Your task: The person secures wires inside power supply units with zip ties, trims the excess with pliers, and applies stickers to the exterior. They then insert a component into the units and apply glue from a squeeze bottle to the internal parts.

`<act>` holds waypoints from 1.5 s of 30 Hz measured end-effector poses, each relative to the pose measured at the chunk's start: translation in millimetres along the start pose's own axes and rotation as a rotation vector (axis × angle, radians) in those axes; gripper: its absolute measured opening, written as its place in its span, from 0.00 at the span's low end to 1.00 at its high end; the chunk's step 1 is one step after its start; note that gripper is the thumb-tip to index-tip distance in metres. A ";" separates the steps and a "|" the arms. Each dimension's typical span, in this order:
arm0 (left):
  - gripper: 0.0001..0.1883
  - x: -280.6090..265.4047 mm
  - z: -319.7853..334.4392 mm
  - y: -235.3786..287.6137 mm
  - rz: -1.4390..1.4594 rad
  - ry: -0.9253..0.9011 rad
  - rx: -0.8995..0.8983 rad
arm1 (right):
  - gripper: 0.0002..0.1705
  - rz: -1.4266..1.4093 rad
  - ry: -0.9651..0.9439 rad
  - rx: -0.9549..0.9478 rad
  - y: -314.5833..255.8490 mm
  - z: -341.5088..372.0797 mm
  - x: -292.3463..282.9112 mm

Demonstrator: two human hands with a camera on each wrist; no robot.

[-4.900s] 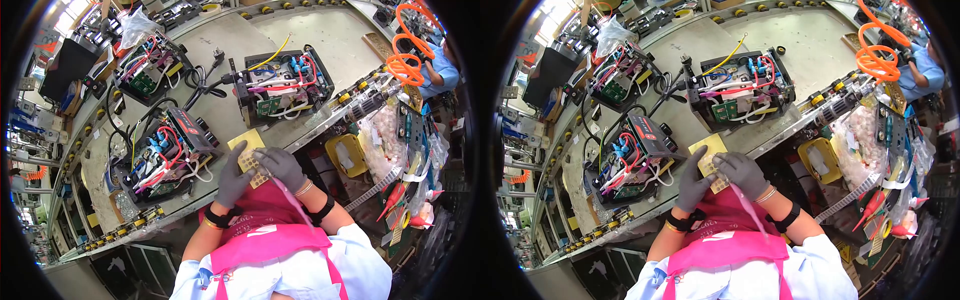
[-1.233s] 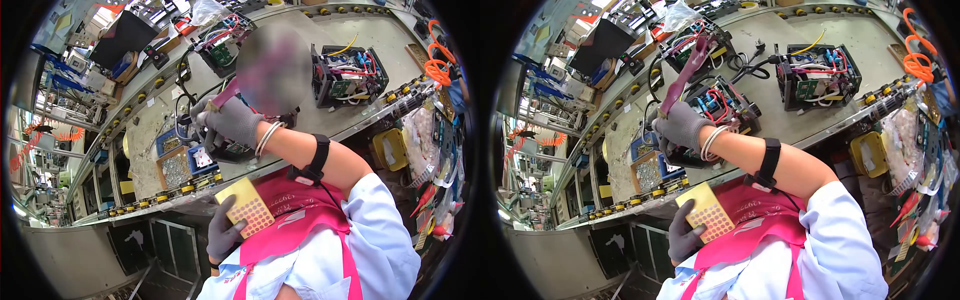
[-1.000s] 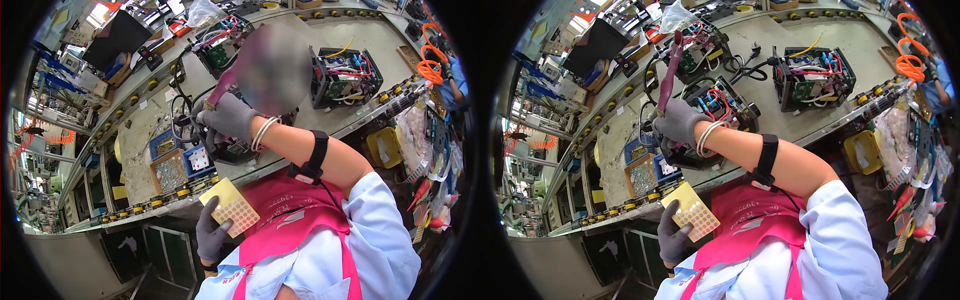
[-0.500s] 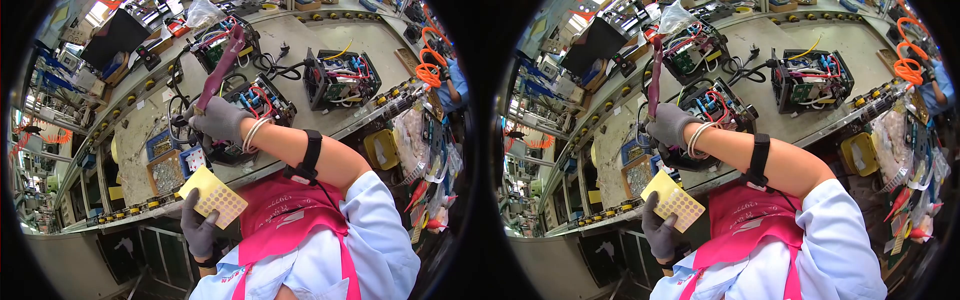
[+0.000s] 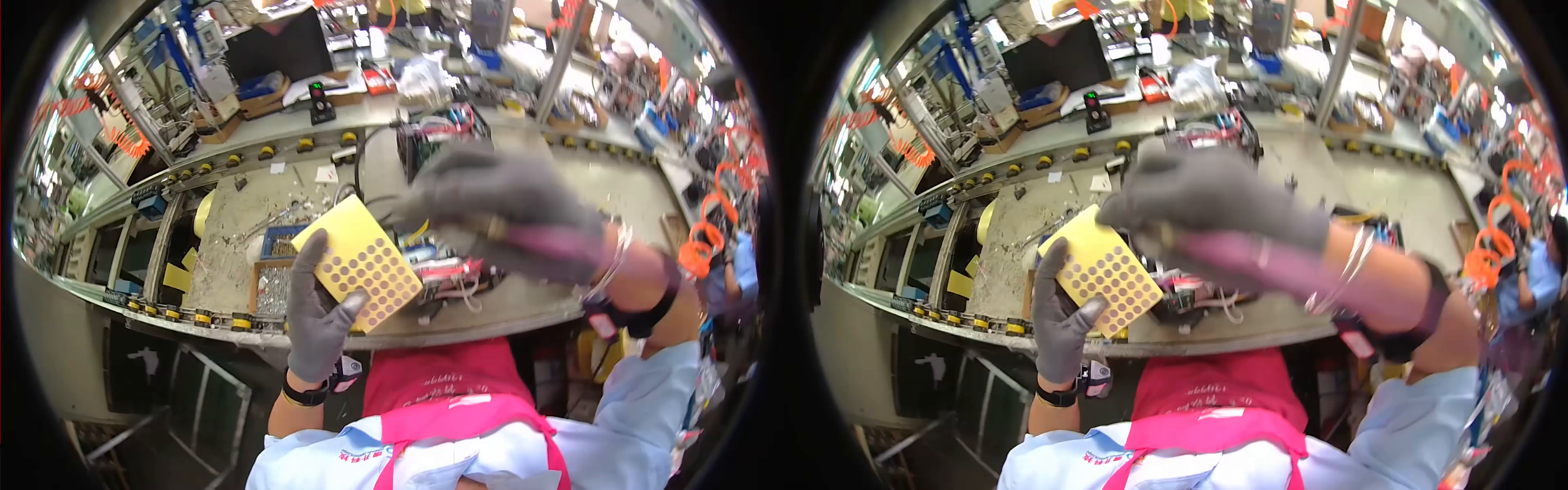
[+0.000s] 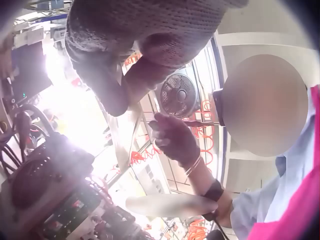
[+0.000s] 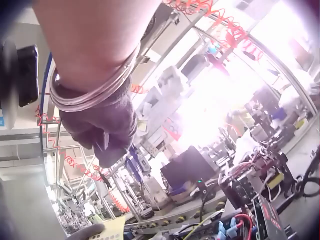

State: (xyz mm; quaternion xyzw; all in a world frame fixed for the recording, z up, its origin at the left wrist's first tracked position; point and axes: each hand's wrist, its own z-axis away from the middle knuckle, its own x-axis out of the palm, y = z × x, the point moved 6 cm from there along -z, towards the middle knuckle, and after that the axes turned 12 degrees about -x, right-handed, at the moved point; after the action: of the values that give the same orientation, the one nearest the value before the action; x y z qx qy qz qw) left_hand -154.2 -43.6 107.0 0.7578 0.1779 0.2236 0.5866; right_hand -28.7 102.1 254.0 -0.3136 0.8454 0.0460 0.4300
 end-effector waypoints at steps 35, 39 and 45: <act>0.45 -12.0 -126.4 -22.2 0.225 -0.118 -0.133 | 0.15 -0.221 -0.033 0.121 157.8 -30.6 62.3; 0.46 -37.7 -112.6 -38.3 0.164 0.033 -0.279 | 0.13 -0.666 0.377 0.716 273.6 -5.9 29.4; 0.47 -82.9 -85.4 -57.3 0.037 0.229 -0.360 | 0.12 -0.677 0.552 0.933 361.2 68.1 52.7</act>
State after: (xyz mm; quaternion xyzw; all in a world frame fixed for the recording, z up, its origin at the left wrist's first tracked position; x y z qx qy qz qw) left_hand -270.8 -4.4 58.8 0.6137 0.1865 0.3471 0.6841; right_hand -209.7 388.5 102.2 -0.3435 0.7102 -0.5478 0.2785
